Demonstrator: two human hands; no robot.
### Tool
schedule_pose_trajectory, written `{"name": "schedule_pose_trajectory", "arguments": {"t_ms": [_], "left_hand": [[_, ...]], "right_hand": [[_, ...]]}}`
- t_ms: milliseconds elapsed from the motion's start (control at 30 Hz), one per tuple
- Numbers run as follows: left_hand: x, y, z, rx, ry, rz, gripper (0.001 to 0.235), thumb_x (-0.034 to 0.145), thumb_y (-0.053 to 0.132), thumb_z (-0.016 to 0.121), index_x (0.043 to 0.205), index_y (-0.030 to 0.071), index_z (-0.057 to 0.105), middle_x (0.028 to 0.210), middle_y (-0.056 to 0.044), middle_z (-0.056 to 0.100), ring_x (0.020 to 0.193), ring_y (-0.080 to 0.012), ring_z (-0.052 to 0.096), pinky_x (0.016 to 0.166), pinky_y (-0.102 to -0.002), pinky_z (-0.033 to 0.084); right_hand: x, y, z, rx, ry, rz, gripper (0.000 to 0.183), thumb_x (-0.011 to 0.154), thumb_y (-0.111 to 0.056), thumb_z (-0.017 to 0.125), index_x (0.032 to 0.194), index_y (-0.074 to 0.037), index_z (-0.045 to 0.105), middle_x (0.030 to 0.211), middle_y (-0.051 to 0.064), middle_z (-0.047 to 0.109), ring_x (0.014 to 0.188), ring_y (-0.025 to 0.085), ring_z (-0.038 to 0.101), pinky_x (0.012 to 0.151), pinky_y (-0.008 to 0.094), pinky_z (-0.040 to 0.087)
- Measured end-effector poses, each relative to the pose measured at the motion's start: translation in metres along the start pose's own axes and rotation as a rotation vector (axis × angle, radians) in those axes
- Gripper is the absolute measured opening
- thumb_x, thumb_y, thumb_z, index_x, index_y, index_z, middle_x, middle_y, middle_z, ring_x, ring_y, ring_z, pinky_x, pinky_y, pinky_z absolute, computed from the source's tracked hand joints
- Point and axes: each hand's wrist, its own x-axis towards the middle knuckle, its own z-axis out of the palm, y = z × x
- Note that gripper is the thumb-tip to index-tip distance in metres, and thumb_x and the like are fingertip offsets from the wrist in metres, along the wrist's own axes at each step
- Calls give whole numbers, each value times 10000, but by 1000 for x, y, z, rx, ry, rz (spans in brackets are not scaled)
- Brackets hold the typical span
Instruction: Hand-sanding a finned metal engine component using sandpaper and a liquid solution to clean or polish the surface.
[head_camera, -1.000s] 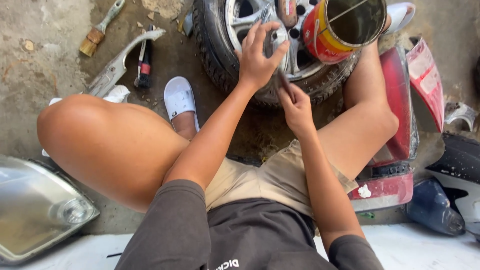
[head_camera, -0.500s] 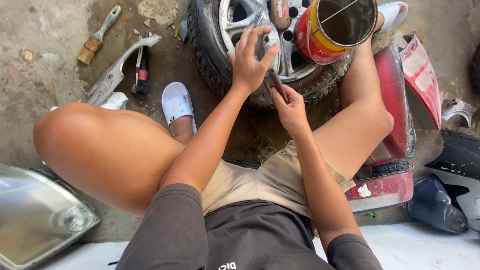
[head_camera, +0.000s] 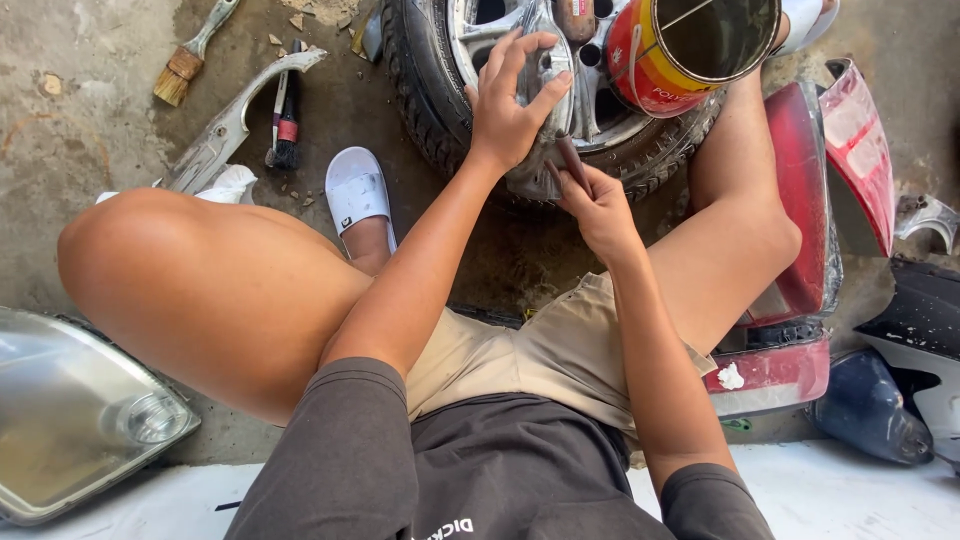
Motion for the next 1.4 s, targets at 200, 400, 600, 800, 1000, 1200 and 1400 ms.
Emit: {"name": "schedule_pose_trajectory", "arguments": {"t_ms": [200, 400, 600, 800, 1000, 1200, 1400], "left_hand": [[-2, 7, -5, -3, 7, -5, 461, 907, 584, 634, 1315, 369, 604, 1610, -55, 430, 1482, -349, 454, 1141, -733, 119], [-2, 5, -3, 19, -2, 21, 473, 931, 611, 588, 1334, 363, 584, 1620, -67, 403, 1507, -382, 407, 1136, -741, 119], [0, 11, -10, -7, -13, -21, 480, 910, 590, 617, 1328, 356, 593, 1602, -60, 435, 1488, -365, 431, 1142, -738, 104], [-2, 7, 1, 18, 22, -9, 485, 916, 589, 636, 1333, 347, 586, 1608, -56, 393, 1511, -341, 404, 1148, -770, 99], [-2, 10, 4, 79, 49, 27, 515, 929, 609, 585, 1358, 324, 579, 1581, -78, 416, 1504, -337, 386, 1169, -595, 227], [-3, 3, 8, 83, 55, 88, 473, 992, 615, 502, 1385, 355, 543, 1592, -71, 410, 1513, -360, 385, 1173, -581, 253], [2, 6, 5, 70, 77, 112, 412, 1086, 481, 417, 1397, 241, 539, 1514, 13, 489, 1535, -305, 335, 1227, -521, 250]], "right_hand": [[-29, -51, 11, -127, -209, -109, 526, 970, 12, 622, 1484, 33, 514, 1215, 35, 700, 932, 39, 569, 827, 156, 481], [-21, -18, 15, -25, -294, -104, 460, 895, 186, 483, 1311, 39, 613, 1265, 118, 713, 1190, 189, 686, 970, 223, 539], [-46, -36, 6, -162, -240, -34, 451, 871, 163, 533, 1315, 125, 593, 1279, 189, 703, 1209, 282, 697, 915, 273, 593], [-59, -42, -2, 53, 145, -94, 224, 977, -5, 638, 1188, 45, 692, 977, 111, 715, 837, 144, 678, 792, 249, 625], [-36, -42, 32, 4, 335, 87, 205, 977, -189, 683, 1135, -60, 697, 876, 23, 692, 780, 79, 675, 684, 208, 552], [-9, -56, 35, -62, 367, 33, 220, 986, -254, 671, 1111, -83, 728, 754, -34, 607, 618, 55, 518, 564, 205, 464], [17, -52, 24, 30, 235, 51, 291, 1004, -273, 645, 1238, -132, 745, 856, -67, 679, 640, 3, 513, 516, 156, 404]]}}
